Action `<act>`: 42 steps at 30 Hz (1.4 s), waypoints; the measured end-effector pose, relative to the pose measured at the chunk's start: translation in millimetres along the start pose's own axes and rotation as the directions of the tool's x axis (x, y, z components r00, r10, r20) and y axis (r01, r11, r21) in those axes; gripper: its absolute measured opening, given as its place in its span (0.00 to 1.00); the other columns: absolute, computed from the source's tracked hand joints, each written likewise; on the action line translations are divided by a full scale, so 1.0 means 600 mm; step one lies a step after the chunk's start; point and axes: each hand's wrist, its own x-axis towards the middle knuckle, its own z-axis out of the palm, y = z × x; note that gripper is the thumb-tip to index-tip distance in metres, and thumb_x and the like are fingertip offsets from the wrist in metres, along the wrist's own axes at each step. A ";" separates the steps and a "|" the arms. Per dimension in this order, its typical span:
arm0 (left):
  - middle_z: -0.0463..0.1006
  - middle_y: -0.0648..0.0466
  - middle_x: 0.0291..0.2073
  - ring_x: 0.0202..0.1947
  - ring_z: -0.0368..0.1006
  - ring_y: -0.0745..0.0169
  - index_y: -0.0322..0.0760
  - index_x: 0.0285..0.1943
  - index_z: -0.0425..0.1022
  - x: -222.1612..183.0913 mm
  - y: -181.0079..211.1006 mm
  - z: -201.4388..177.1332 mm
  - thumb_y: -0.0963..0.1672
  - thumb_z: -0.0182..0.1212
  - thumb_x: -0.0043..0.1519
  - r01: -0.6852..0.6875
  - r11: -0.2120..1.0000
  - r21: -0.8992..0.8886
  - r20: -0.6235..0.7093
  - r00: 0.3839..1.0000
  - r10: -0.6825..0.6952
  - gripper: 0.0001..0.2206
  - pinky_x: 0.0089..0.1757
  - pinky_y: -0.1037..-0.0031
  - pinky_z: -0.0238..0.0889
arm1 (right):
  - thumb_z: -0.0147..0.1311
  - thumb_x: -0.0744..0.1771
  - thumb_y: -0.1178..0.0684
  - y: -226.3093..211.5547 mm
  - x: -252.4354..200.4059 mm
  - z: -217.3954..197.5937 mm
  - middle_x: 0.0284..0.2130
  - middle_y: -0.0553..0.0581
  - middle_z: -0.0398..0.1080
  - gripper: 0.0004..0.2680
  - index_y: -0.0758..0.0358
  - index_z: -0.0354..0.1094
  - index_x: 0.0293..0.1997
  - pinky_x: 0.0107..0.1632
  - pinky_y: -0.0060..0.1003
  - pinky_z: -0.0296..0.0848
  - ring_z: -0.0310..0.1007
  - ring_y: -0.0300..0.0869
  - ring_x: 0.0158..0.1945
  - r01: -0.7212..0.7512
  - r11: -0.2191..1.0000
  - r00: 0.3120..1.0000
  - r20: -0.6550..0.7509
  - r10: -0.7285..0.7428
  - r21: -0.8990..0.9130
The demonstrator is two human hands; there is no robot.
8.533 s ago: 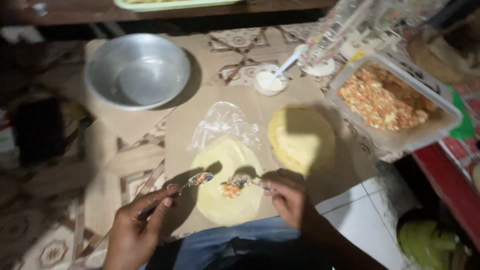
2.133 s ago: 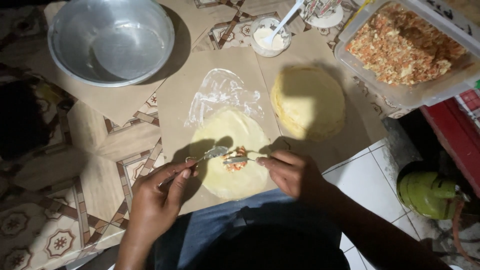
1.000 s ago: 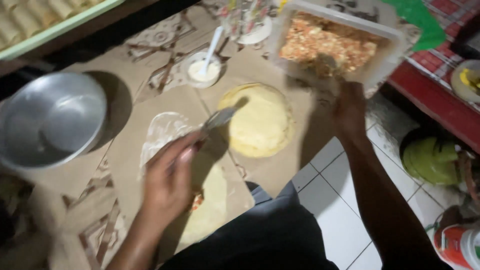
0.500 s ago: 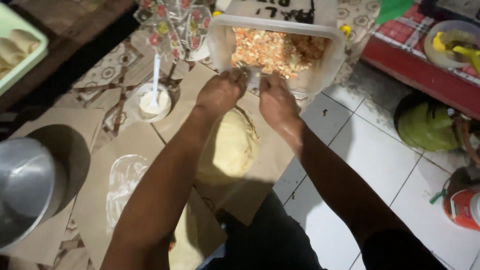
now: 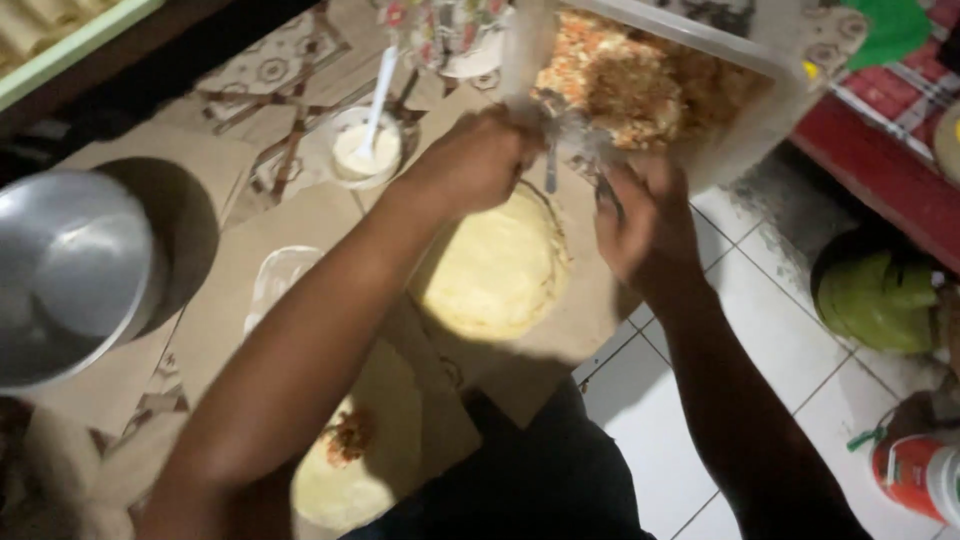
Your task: Preparing spring rolls by placing filling on dough sheets and folding them into rectangular shapes.
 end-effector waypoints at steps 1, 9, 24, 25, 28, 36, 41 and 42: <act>0.77 0.43 0.56 0.46 0.75 0.46 0.31 0.46 0.83 -0.025 0.031 -0.040 0.32 0.53 0.55 0.087 0.983 -0.164 0.106 0.992 -0.070 0.16 0.39 0.61 0.68 | 0.50 0.64 0.65 -0.036 -0.003 -0.027 0.47 0.72 0.62 0.17 0.75 0.67 0.61 0.59 0.55 0.66 0.61 0.64 0.52 0.024 0.995 1.000 0.013 -0.026 0.092; 0.87 0.69 0.34 0.43 0.81 0.69 0.56 0.35 0.88 -0.281 0.091 -0.051 0.42 0.80 0.43 0.123 0.963 -0.240 0.180 0.980 -0.080 0.13 0.55 0.60 0.61 | 0.52 0.66 0.50 -0.289 -0.089 -0.063 0.51 0.62 0.68 0.14 0.62 0.73 0.54 0.57 0.41 0.72 0.74 0.51 0.52 -0.209 0.787 0.905 0.419 -0.069 0.581; 0.83 0.57 0.41 0.53 0.68 0.55 0.43 0.37 0.83 -0.395 0.154 -0.043 0.36 0.56 0.56 0.122 0.978 -0.170 0.308 0.949 -0.065 0.11 0.58 0.66 0.59 | 0.54 0.67 0.59 -0.424 -0.179 -0.011 0.50 0.58 0.65 0.14 0.59 0.69 0.60 0.40 0.33 0.74 0.75 0.42 0.43 -0.337 0.765 0.837 0.546 -0.023 0.548; 0.83 0.54 0.39 0.51 0.71 0.51 0.42 0.36 0.82 -0.397 0.154 -0.047 0.40 0.58 0.59 0.095 0.973 -0.213 0.286 0.958 -0.031 0.06 0.55 0.63 0.62 | 0.54 0.67 0.61 -0.424 -0.179 -0.005 0.51 0.59 0.64 0.15 0.58 0.67 0.61 0.46 0.36 0.71 0.71 0.46 0.48 -0.217 0.772 0.879 0.463 -0.112 0.598; 0.83 0.52 0.37 0.47 0.75 0.48 0.41 0.36 0.82 -0.406 0.150 -0.058 0.42 0.61 0.59 0.044 0.949 -0.312 0.201 0.979 0.021 0.05 0.49 0.61 0.66 | 0.57 0.66 0.61 -0.424 -0.186 0.000 0.57 0.60 0.62 0.16 0.55 0.66 0.62 0.48 0.37 0.73 0.71 0.46 0.50 -0.191 0.755 0.876 0.456 -0.158 0.628; 0.79 0.50 0.32 0.38 0.75 0.49 0.41 0.30 0.78 -0.436 0.144 -0.096 0.39 0.59 0.57 -0.007 0.918 -0.397 0.055 0.998 0.031 0.04 0.42 0.62 0.67 | 0.61 0.66 0.51 -0.402 -0.193 0.011 0.49 0.55 0.74 0.11 0.59 0.74 0.51 0.54 0.36 0.71 0.75 0.44 0.51 -0.339 0.825 0.773 0.634 -0.030 0.452; 0.82 0.56 0.38 0.45 0.76 0.56 0.44 0.38 0.82 -0.465 0.149 -0.120 0.42 0.62 0.61 0.158 0.918 -0.363 0.149 0.983 -0.110 0.04 0.49 0.62 0.67 | 0.64 0.64 0.58 -0.444 -0.169 -0.002 0.47 0.55 0.76 0.10 0.62 0.77 0.49 0.49 0.34 0.78 0.80 0.41 0.46 -0.542 0.618 0.743 0.668 0.037 0.569; 0.82 0.56 0.38 0.45 0.76 0.56 0.44 0.38 0.82 -0.473 0.148 -0.121 0.42 0.62 0.61 0.161 0.918 -0.362 0.153 0.982 -0.112 0.04 0.49 0.62 0.67 | 0.64 0.64 0.58 -0.445 -0.169 0.002 0.47 0.55 0.76 0.10 0.62 0.77 0.49 0.49 0.34 0.78 0.80 0.41 0.46 -0.544 0.615 0.743 0.669 0.036 0.571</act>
